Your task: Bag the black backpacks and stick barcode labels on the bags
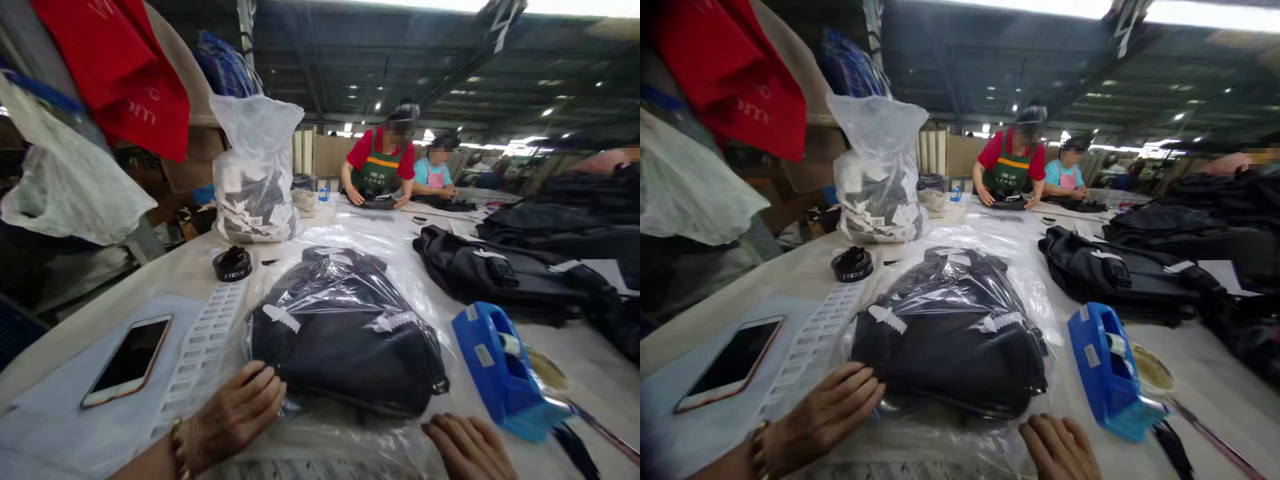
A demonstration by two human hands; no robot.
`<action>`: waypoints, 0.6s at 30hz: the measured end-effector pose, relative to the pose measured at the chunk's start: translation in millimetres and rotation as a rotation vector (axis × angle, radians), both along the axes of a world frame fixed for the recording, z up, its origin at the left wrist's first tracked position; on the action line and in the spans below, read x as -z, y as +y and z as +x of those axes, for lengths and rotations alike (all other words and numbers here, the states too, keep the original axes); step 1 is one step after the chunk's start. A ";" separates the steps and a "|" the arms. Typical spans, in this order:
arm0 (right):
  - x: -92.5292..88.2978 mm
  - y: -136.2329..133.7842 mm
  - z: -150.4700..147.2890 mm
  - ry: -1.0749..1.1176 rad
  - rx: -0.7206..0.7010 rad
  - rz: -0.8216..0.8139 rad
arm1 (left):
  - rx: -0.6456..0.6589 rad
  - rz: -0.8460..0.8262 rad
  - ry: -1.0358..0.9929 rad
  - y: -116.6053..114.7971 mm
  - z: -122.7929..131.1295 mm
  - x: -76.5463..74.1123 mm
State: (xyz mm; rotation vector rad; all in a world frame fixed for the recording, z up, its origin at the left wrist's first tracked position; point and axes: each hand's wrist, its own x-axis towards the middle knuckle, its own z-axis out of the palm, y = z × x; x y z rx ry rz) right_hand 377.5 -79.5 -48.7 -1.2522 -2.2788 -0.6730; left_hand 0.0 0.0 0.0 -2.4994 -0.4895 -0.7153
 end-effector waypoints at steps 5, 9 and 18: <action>-0.5 -2.5 -10.7 0.183 0.091 -0.063 | -0.008 0.013 -0.033 1.4 -0.1 2.6; 1.1 -4.9 -18.9 0.262 0.123 -0.085 | 0.043 0.026 0.039 5.2 -4.2 -0.7; 3.8 -8.7 -25.1 0.294 0.138 -0.125 | 0.083 0.071 0.165 11.5 -18.1 5.9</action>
